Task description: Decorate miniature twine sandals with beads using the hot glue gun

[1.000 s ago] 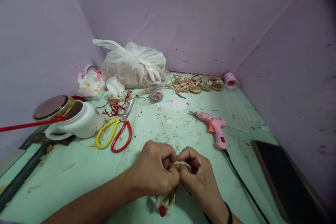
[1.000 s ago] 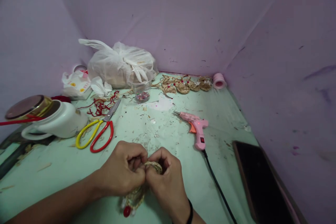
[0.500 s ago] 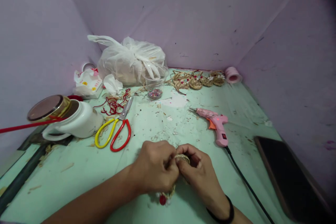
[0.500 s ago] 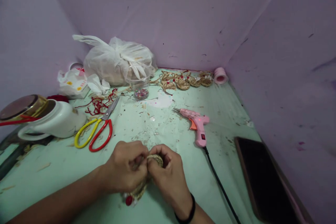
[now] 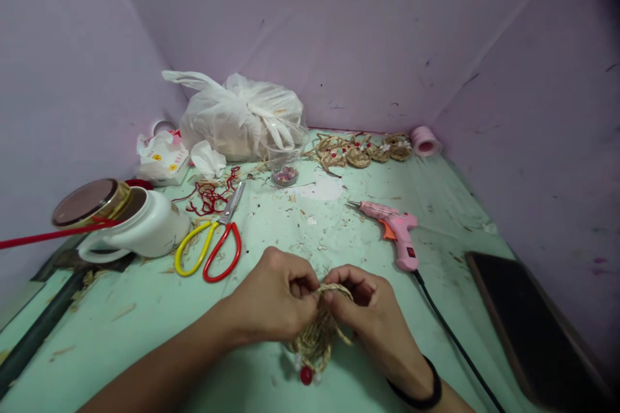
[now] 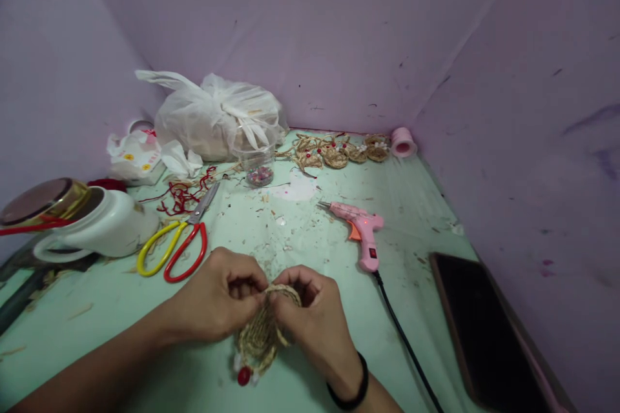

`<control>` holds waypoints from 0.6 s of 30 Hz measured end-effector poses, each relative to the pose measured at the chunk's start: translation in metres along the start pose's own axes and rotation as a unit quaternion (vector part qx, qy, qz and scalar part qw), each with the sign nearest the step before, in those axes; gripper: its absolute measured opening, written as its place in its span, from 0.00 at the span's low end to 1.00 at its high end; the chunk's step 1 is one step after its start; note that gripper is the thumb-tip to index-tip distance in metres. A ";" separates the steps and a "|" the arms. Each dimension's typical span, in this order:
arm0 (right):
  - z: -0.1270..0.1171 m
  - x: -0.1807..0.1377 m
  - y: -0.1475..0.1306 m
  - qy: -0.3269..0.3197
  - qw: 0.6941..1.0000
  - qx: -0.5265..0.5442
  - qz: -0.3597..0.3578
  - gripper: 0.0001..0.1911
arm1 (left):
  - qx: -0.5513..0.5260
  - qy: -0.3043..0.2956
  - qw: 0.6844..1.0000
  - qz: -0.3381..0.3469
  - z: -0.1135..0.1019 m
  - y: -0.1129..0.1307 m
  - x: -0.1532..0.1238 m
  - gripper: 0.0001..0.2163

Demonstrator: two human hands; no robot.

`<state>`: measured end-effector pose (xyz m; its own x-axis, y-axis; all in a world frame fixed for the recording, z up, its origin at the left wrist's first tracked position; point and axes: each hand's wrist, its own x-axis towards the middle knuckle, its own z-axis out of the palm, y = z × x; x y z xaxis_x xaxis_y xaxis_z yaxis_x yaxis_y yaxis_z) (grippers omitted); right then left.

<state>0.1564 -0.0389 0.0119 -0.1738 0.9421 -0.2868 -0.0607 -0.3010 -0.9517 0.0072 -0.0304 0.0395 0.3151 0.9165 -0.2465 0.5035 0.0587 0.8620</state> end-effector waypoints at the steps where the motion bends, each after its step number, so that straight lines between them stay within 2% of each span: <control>1: 0.001 -0.001 -0.001 0.004 1.000 -0.016 -0.002 0.04 | 0.019 0.009 1.000 0.009 0.002 0.001 -0.002 0.05; 7: 0.005 -0.005 -0.005 -0.013 0.996 -0.088 -0.017 0.02 | 0.047 -0.008 0.999 -0.008 0.003 0.002 -0.002 0.03; 9: 0.006 -0.006 -0.004 -0.009 0.994 -0.105 -0.035 0.03 | 0.062 0.014 0.998 0.016 0.006 0.000 -0.001 0.02; 11: 0.006 -0.005 -0.002 0.001 0.993 -0.113 -0.047 0.03 | 0.085 0.069 0.989 0.100 0.010 -0.003 -0.001 0.02; 14: 0.005 -0.004 0.001 0.009 0.992 -0.113 -0.054 0.03 | 0.120 0.152 0.947 0.258 0.018 -0.009 -0.001 0.04; 16: 0.004 -0.004 0.003 0.012 0.991 -0.124 -0.057 0.03 | 0.155 0.181 0.916 0.323 0.022 -0.014 -0.002 0.04; 18: 0.005 -0.004 0.004 0.020 0.988 -0.135 -0.072 0.04 | 0.202 0.191 0.891 0.360 0.024 -0.019 -0.002 0.04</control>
<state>0.1520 -0.0448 0.0099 -0.1434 0.9789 -0.1457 0.1828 -0.1185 -0.9760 0.0164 -0.0435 0.0126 0.4148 0.7317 0.5410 0.5543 -0.6746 0.4874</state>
